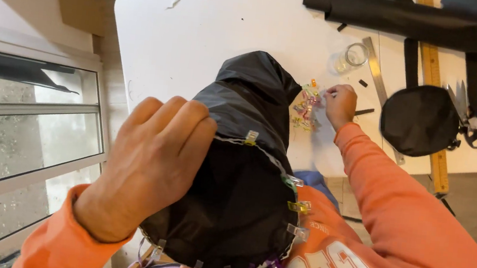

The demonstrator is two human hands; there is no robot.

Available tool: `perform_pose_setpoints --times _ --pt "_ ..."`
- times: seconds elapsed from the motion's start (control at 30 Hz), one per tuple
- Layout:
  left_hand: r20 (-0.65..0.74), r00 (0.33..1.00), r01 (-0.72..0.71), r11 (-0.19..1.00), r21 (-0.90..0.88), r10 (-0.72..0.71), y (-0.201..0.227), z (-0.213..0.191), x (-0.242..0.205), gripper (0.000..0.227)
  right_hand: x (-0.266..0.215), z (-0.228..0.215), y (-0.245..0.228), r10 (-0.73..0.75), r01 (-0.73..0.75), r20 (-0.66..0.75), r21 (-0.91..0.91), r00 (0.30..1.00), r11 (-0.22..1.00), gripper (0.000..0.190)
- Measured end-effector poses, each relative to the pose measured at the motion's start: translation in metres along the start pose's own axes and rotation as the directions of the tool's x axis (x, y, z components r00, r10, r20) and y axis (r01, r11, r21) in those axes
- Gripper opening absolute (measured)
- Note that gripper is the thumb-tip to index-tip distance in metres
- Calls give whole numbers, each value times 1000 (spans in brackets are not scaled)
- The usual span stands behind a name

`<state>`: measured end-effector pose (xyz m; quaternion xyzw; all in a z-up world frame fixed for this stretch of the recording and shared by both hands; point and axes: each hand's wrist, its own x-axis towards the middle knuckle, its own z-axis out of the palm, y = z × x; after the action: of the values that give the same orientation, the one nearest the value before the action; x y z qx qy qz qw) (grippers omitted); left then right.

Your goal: Attaching plastic clips to the circular opening of a black bag to prepare it for sewing.

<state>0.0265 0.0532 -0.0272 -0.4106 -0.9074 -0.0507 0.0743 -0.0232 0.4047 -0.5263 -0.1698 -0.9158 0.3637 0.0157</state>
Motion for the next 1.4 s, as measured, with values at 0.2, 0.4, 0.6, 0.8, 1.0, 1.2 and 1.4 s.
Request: perform_pose_setpoints --times 0.2,0.4,0.6,0.8,1.0,1.2,1.4 --pt "-118 992 -55 998 -36 50 -7 5 11 28 -38 -202 -255 -393 355 -81 620 916 699 20" --pt "-151 985 -89 995 -44 81 -10 15 16 21 -115 -289 -384 -586 253 249 725 771 641 42" --pt "-187 979 -78 996 51 86 -6 34 17 21 -115 -274 -400 -490 240 368 550 790 800 47" --pt "-264 962 -59 997 57 72 -10 42 17 22 -116 -270 -410 -652 572 327 315 684 758 42" --pt "-141 989 13 989 -149 -34 -28 16 6 6 -114 -273 -412 -644 515 381 393 663 762 31" --pt "-240 946 132 937 -324 -217 -33 -18 -51 11 -109 -270 -404 -683 584 357 355 637 730 12" --pt "-207 924 268 932 -245 -320 -3 0 -73 19 -113 -268 -419 -883 856 300 269 362 442 8"
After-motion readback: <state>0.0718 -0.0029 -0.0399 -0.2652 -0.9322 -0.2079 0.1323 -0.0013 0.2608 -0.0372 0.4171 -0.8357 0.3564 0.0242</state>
